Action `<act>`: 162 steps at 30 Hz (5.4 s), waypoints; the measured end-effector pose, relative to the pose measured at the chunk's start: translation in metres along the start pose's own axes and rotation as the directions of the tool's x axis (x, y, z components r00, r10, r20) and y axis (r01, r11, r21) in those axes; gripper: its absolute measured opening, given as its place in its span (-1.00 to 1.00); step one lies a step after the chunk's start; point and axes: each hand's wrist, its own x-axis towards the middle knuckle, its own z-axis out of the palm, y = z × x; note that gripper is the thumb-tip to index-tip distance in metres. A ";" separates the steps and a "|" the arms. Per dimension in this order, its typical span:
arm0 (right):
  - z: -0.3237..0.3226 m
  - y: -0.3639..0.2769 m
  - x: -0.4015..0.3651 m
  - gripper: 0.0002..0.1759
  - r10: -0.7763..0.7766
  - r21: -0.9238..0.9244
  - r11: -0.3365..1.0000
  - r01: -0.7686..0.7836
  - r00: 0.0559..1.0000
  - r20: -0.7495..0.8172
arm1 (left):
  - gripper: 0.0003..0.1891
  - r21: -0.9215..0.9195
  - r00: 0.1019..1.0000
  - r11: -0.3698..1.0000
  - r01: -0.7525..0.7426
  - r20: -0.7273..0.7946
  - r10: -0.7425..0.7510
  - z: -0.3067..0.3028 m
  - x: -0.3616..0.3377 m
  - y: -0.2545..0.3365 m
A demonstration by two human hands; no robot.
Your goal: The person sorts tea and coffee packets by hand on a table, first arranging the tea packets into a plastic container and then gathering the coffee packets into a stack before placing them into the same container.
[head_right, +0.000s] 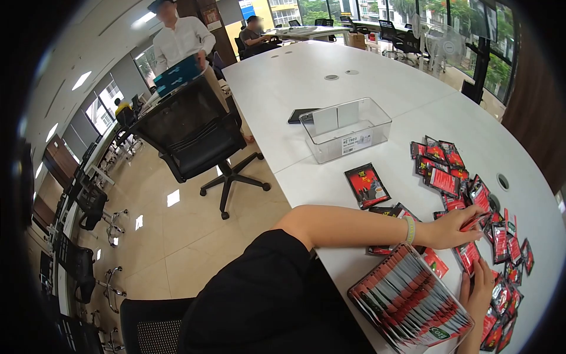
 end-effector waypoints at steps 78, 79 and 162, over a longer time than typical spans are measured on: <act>0.005 0.076 0.109 -0.85 0.028 -0.192 0.975 -0.110 0.922 -0.386 | -0.69 -0.548 0.894 0.791 0.273 -0.161 -0.419 -0.027 0.014 -0.008; 0.005 0.073 0.111 -0.86 -0.167 -0.113 0.986 0.127 0.833 -0.527 | -0.66 -0.565 0.880 0.768 0.300 -0.147 -0.451 -0.028 0.015 -0.008; 0.032 0.018 0.112 -0.39 0.089 -0.218 0.972 -0.089 0.996 -0.008 | -0.65 0.843 0.996 0.532 0.079 -0.085 -0.013 -0.140 0.012 -0.043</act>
